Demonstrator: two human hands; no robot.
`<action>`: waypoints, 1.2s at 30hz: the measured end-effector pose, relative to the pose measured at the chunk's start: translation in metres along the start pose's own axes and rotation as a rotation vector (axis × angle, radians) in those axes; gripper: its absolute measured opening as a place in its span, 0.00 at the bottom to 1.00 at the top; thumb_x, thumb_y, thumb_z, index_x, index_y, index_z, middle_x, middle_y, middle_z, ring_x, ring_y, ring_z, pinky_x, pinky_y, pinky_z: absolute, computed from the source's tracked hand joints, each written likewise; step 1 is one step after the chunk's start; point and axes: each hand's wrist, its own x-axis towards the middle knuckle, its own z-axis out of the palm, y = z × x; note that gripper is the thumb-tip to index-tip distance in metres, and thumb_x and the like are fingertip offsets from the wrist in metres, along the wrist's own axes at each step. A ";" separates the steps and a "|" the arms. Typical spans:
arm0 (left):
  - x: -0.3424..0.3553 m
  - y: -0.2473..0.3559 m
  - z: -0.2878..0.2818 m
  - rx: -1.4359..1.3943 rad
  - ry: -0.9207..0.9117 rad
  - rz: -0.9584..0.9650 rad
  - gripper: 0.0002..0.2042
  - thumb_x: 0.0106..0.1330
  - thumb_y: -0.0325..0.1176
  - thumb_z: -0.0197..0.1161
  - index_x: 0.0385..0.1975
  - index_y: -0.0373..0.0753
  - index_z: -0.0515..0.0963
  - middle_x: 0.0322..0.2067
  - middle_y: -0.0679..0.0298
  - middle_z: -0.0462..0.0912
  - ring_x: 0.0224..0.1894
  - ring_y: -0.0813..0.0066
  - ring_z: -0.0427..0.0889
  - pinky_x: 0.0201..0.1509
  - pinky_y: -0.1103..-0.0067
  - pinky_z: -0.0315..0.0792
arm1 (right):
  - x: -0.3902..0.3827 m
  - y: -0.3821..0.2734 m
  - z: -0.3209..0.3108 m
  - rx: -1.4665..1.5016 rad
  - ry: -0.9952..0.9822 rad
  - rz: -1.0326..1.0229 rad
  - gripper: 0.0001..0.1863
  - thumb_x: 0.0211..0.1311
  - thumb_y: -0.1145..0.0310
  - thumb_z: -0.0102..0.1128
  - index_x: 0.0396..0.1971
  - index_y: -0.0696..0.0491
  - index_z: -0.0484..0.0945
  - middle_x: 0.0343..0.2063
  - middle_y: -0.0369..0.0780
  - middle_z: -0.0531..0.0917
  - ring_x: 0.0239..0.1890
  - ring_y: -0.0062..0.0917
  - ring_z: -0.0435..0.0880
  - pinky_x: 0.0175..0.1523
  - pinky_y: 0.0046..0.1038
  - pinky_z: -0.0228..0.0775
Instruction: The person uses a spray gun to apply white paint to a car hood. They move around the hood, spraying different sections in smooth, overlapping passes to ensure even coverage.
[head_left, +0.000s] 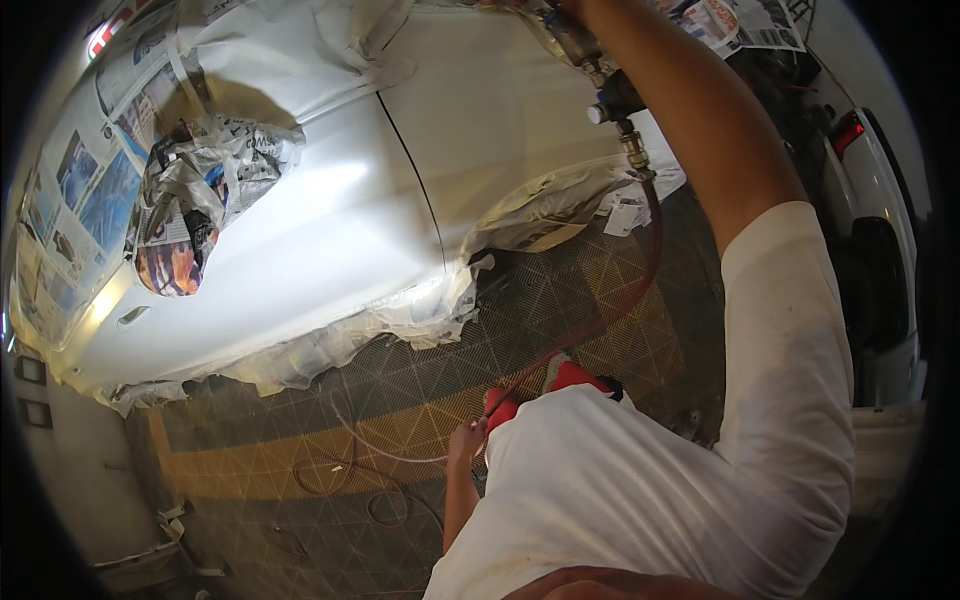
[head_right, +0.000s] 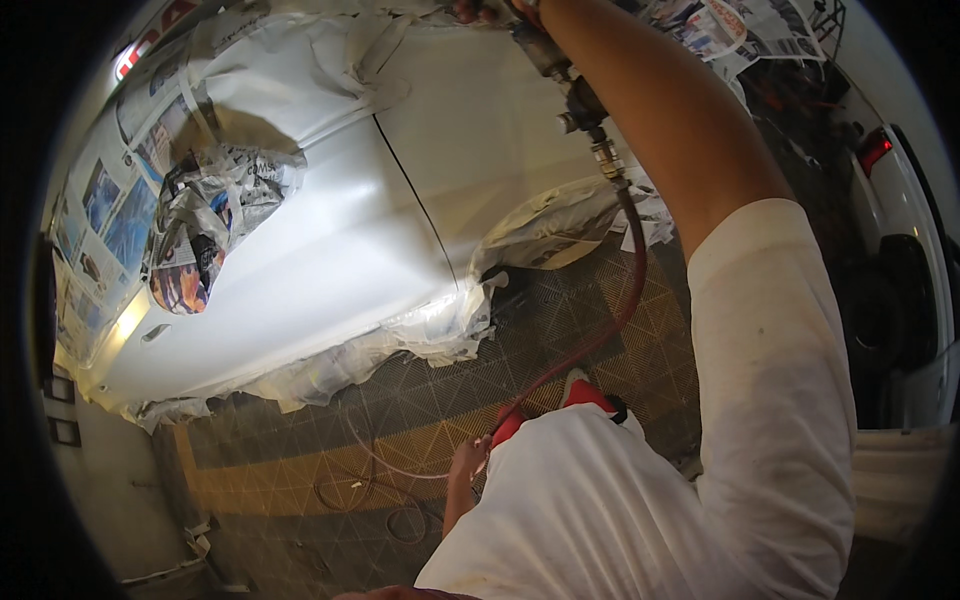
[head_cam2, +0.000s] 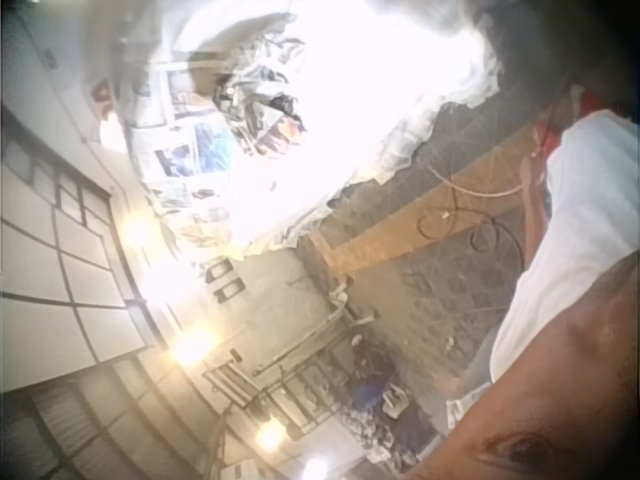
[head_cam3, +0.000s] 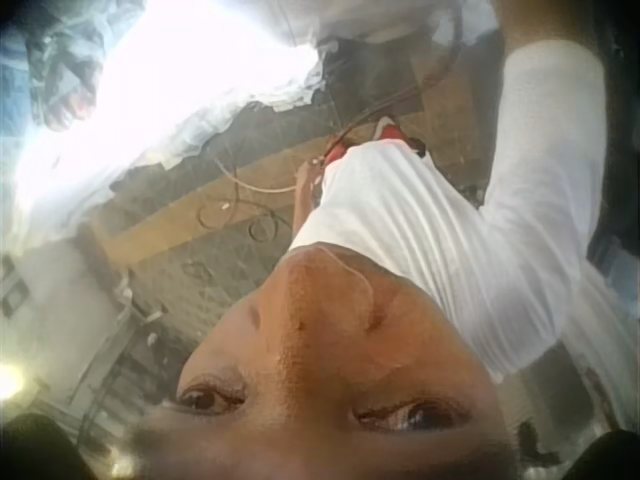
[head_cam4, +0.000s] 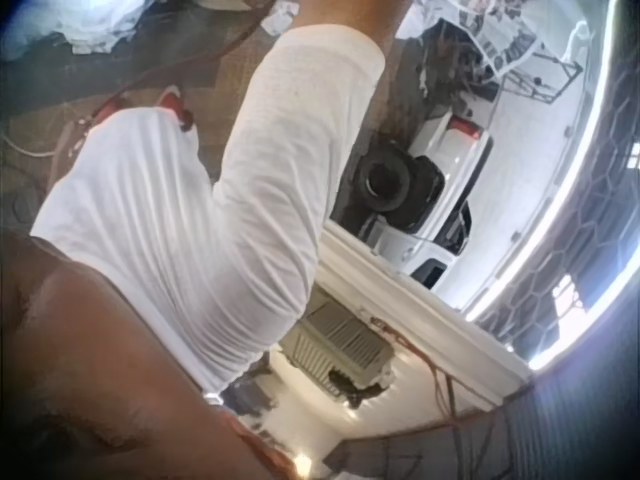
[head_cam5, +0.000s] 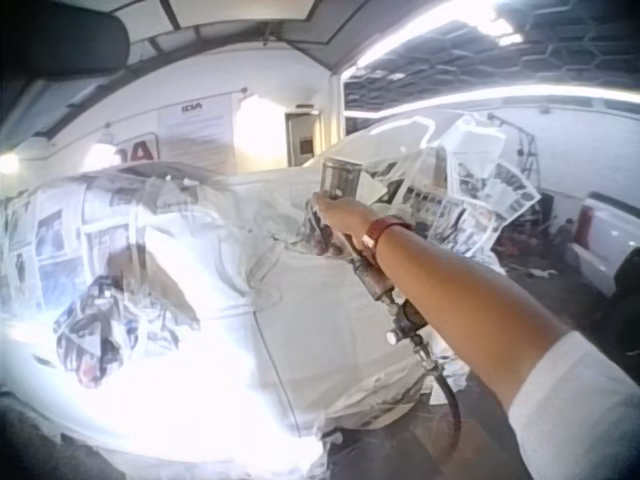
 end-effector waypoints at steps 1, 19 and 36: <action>0.002 -0.001 0.002 -0.024 -0.009 0.000 0.32 0.72 0.60 0.55 0.58 0.35 0.80 0.53 0.44 0.84 0.58 0.45 0.82 0.62 0.61 0.73 | 0.007 0.011 -0.006 -0.158 0.081 -0.021 0.39 0.71 0.40 0.53 0.62 0.63 0.76 0.59 0.55 0.80 0.63 0.47 0.78 0.61 0.43 0.71; -0.010 0.031 -0.011 0.107 0.006 0.102 0.30 0.73 0.59 0.53 0.53 0.35 0.82 0.48 0.45 0.86 0.55 0.46 0.83 0.58 0.58 0.74 | -0.028 -0.004 -0.030 -0.094 -0.003 0.032 0.29 0.73 0.43 0.51 0.34 0.58 0.81 0.17 0.41 0.81 0.15 0.31 0.81 0.21 0.35 0.74; -0.009 -0.013 -0.004 0.156 0.048 0.020 0.31 0.72 0.60 0.54 0.55 0.36 0.80 0.51 0.44 0.84 0.57 0.45 0.82 0.60 0.58 0.74 | -0.069 0.104 -0.096 -0.148 0.300 0.140 0.30 0.72 0.42 0.53 0.38 0.58 0.83 0.24 0.41 0.83 0.24 0.29 0.85 0.20 0.34 0.72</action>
